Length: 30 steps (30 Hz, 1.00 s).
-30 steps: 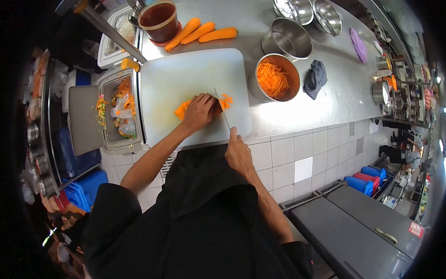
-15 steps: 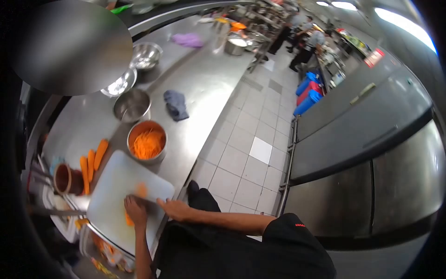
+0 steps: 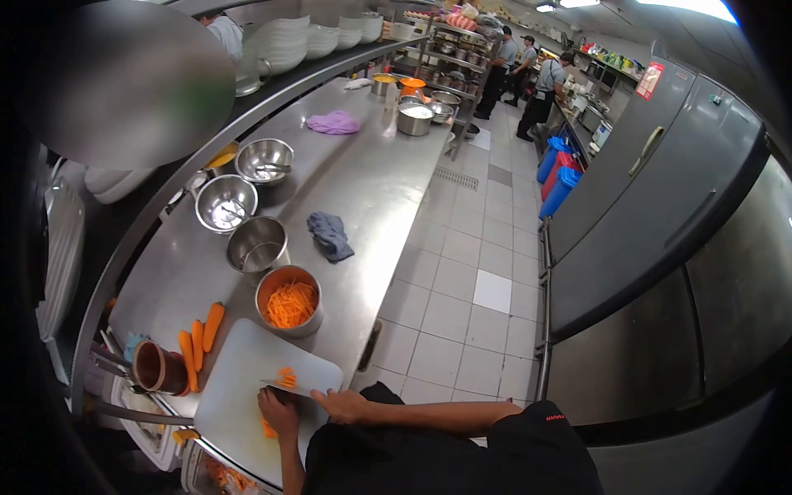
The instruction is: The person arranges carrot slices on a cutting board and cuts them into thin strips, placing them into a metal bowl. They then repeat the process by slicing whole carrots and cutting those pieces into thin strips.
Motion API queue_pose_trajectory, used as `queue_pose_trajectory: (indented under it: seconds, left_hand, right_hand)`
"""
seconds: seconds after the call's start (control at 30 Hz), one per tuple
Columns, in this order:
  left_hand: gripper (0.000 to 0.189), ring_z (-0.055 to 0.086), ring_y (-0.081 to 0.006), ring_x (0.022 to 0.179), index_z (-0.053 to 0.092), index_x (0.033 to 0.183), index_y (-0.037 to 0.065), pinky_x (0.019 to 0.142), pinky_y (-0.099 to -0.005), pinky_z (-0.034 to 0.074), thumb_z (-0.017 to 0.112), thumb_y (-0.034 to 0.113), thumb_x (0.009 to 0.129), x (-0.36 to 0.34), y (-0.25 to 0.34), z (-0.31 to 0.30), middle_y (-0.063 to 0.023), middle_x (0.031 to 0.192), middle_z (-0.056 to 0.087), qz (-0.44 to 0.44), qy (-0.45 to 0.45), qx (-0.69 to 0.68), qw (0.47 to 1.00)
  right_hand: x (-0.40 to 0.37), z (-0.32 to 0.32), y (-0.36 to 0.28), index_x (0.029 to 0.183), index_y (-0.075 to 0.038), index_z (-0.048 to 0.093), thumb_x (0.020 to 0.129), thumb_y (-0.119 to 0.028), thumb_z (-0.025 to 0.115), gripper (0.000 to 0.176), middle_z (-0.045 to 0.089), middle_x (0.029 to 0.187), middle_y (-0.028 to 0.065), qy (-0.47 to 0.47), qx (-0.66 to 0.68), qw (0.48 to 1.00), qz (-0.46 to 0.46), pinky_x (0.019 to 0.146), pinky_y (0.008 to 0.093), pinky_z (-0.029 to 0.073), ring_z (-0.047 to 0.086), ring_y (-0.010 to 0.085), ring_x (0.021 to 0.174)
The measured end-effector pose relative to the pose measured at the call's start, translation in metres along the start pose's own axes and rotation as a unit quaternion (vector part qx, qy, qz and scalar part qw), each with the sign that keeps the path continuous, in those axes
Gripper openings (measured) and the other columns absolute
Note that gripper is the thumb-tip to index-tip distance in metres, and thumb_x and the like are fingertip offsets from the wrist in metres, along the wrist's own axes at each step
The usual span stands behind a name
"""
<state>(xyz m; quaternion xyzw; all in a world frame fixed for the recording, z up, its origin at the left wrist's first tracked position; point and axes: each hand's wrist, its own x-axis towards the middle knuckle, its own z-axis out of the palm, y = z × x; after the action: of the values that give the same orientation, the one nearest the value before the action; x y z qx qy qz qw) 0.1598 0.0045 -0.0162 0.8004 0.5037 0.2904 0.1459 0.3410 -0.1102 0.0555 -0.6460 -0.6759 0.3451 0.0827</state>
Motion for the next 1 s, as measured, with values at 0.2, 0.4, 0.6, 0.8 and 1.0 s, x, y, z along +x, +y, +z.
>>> queue_pose_trajectory:
  seconds: [0.2, 0.4, 0.6, 0.8, 1.0]
  left_hand:
    - [0.034, 0.056, -0.0440, 0.105, 0.061, 0.111, -0.005, 0.095, -0.0530, 0.044, 0.067, 0.018, 0.087, 0.007, -0.005, -0.003, -0.0227, 0.108, 0.059, -0.021, -0.019, -0.055, 0.998]
    - [0.027, 0.058, -0.0401, 0.102, 0.063, 0.108, -0.001, 0.091, -0.0490, 0.045, 0.062, 0.011, 0.084, 0.008, -0.009, -0.017, -0.0192, 0.107, 0.061, -0.026, -0.068, -0.001, 0.997]
    - [0.043, 0.057, -0.0422, 0.099, 0.063, 0.105, 0.001, 0.086, -0.0546, 0.045, 0.072, 0.039, 0.088, 0.005, -0.008, -0.002, -0.0202, 0.104, 0.059, 0.044, 0.016, 0.041, 0.998]
    - [0.021, 0.061, -0.0297, 0.105, 0.069, 0.107, 0.011, 0.089, -0.0457, 0.044, 0.064, 0.015, 0.086, 0.006, 0.001, -0.016, -0.0087, 0.104, 0.062, 0.011, 0.020, 0.026, 0.999]
    - [0.023, 0.059, -0.0239, 0.100, 0.071, 0.109, 0.015, 0.084, -0.0408, 0.041, 0.068, 0.018, 0.087, 0.001, 0.000, -0.019, -0.0058, 0.101, 0.062, -0.013, -0.007, 0.005, 1.000]
  right_hand:
    - [0.000, 0.003, -0.005, 0.138, -0.002, 0.034, 0.099, -0.012, 0.047, 0.043, 0.062, 0.103, 0.0306, 0.019, 0.007, 1.000, 0.010, 0.071, 0.0567, 0.056, 0.069, 0.0492, 0.083]
    - [0.000, -0.003, -0.007, 0.137, -0.002, 0.032, 0.099, -0.011, 0.043, 0.040, 0.062, 0.106, 0.0322, -0.007, 0.003, 1.000, 0.015, 0.070, 0.0574, 0.057, 0.069, 0.0510, 0.083]
    - [0.002, -0.004, 0.002, 0.146, 0.003, 0.033, 0.095, -0.006, 0.044, 0.053, 0.063, 0.108, 0.0354, 0.006, -0.015, 1.000, 0.018, 0.078, 0.0594, 0.054, 0.067, 0.0520, 0.089]
    - [0.006, -0.027, -0.011, 0.129, 0.005, 0.039, 0.088, 0.005, 0.048, 0.042, 0.063, 0.095, 0.0373, 0.000, -0.019, 0.999, 0.026, 0.075, 0.0621, 0.051, 0.064, 0.0557, 0.083]
    - [-0.013, -0.044, -0.037, 0.118, 0.000, 0.039, 0.090, 0.003, 0.046, 0.030, 0.061, 0.098, 0.0397, -0.055, -0.053, 0.996, 0.056, 0.077, 0.0635, 0.052, 0.064, 0.0588, 0.083]
